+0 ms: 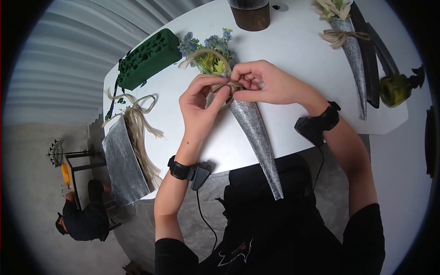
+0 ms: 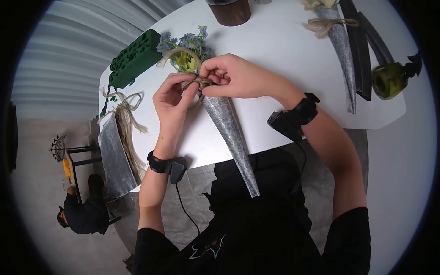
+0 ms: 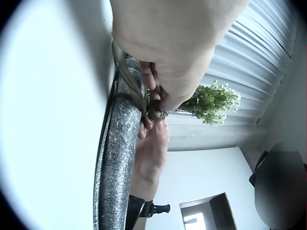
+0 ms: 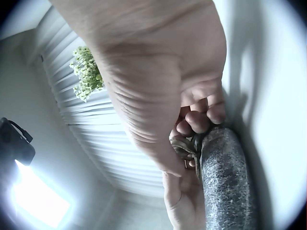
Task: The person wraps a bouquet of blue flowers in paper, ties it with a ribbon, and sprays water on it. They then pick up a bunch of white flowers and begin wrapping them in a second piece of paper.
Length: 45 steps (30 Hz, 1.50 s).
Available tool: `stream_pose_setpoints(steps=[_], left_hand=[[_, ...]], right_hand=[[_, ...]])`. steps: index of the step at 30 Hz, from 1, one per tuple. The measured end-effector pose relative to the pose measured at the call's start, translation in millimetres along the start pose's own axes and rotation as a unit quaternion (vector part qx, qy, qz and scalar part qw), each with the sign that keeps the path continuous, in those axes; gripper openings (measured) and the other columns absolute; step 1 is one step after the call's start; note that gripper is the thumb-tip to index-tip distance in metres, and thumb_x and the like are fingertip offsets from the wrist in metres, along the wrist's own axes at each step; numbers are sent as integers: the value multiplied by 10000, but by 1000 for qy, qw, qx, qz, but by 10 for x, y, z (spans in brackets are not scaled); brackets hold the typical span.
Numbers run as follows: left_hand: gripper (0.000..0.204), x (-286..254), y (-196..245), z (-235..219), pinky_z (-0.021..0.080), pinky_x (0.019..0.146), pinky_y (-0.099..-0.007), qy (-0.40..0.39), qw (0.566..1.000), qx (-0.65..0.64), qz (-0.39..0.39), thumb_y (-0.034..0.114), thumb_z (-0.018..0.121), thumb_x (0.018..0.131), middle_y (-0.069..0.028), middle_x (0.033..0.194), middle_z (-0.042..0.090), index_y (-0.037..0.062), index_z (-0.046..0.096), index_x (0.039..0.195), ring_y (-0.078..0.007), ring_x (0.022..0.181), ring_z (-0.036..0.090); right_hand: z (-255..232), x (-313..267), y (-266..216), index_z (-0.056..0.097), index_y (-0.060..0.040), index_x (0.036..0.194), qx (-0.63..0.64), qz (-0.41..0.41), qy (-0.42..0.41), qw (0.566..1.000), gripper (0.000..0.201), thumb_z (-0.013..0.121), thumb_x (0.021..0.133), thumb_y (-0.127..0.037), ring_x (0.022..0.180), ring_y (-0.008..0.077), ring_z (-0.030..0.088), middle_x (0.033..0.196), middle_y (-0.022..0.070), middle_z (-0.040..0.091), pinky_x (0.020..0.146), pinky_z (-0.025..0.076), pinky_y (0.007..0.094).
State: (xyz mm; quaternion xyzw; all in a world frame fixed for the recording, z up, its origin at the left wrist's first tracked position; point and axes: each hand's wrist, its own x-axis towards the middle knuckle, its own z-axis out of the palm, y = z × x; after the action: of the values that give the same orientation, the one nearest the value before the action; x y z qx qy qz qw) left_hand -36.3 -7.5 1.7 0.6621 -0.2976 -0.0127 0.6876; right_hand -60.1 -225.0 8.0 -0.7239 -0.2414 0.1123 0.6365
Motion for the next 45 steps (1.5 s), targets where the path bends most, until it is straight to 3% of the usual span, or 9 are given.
stream_pose_setpoints(steps=[4, 11, 14, 16, 25, 29, 31, 34, 45], left_hand=[[183, -2, -22, -32, 502, 922, -287, 3, 1000, 16, 12, -64, 733, 864, -80, 1045, 677, -14, 687, 1035, -154, 1000, 648], [184, -6, -11, -32, 510, 912, -289, 17, 999, 16, 26, -61, 749, 853, -85, 1038, 676, -19, 681, 1019, -152, 976, 654], [185, -10, -17, -36, 511, 918, -293, 20, 999, 11, 27, -62, 753, 847, -87, 1033, 676, -17, 679, 1010, -152, 982, 654], [183, -9, -21, -50, 513, 918, -293, 11, 999, 24, 34, -65, 755, 843, -88, 1033, 677, -16, 676, 1001, -153, 980, 655], [183, -11, 0, -21, 514, 903, -289, 17, 999, 8, 26, -68, 754, 842, -87, 1026, 679, -11, 674, 996, -151, 969, 654], [182, -13, -6, -30, 515, 907, -289, 8, 1000, 14, 23, -72, 753, 841, -86, 1027, 678, -13, 679, 996, -151, 965, 656], [187, -9, -2, -40, 517, 917, -294, -2, 1000, 13, 16, -72, 759, 835, -89, 1030, 684, -13, 685, 997, -153, 974, 659], [198, -10, 6, -18, 520, 924, -297, -10, 1000, 6, 10, -66, 772, 827, -95, 1026, 697, -17, 692, 1002, -156, 978, 665], [202, -22, 5, -29, 521, 905, -284, -19, 999, -11, -26, -40, 781, 835, -92, 1009, 715, -23, 699, 1019, -145, 953, 673]], right_hand=[[25, 39, 53, 632, -11, 1004, 15, -59, 47, 997, 211, 765, 872, -108, 681, 27, 478, 804, -29, 571, 581, 366, 194], [6, -2, -67, 642, -7, 1108, -38, -26, 50, 998, 255, 740, 883, -80, 679, 36, 537, 892, 2, 640, 611, 429, 201], [14, 1, -62, 640, -3, 1127, 2, -36, 52, 998, 264, 737, 894, -79, 672, 28, 529, 814, -15, 608, 653, 431, 206], [3, 15, -13, 632, 2, 1115, 18, -39, 42, 998, 264, 738, 884, -69, 689, 25, 557, 983, 46, 664, 642, 458, 205], [32, 28, -13, 572, -6, 1189, 108, -24, 32, 993, 305, 685, 906, -25, 770, 33, 601, 990, 38, 640, 681, 456, 199], [24, 22, -21, 575, -5, 1181, 138, -26, 21, 990, 328, 718, 892, -65, 752, 34, 572, 963, 28, 629, 670, 436, 193], [12, -3, -81, 579, -16, 1184, 54, -20, 10, 998, 396, 774, 858, -127, 704, 34, 518, 913, 6, 613, 657, 411, 192], [32, -3, -95, 583, -33, 1161, 51, -18, 11, 998, 430, 813, 826, -173, 682, 40, 462, 868, -18, 596, 646, 388, 195], [48, 5, -67, 587, -46, 1117, 22, -37, 27, 999, 301, 735, 863, -111, 745, 32, 471, 852, -36, 573, 631, 368, 194]])
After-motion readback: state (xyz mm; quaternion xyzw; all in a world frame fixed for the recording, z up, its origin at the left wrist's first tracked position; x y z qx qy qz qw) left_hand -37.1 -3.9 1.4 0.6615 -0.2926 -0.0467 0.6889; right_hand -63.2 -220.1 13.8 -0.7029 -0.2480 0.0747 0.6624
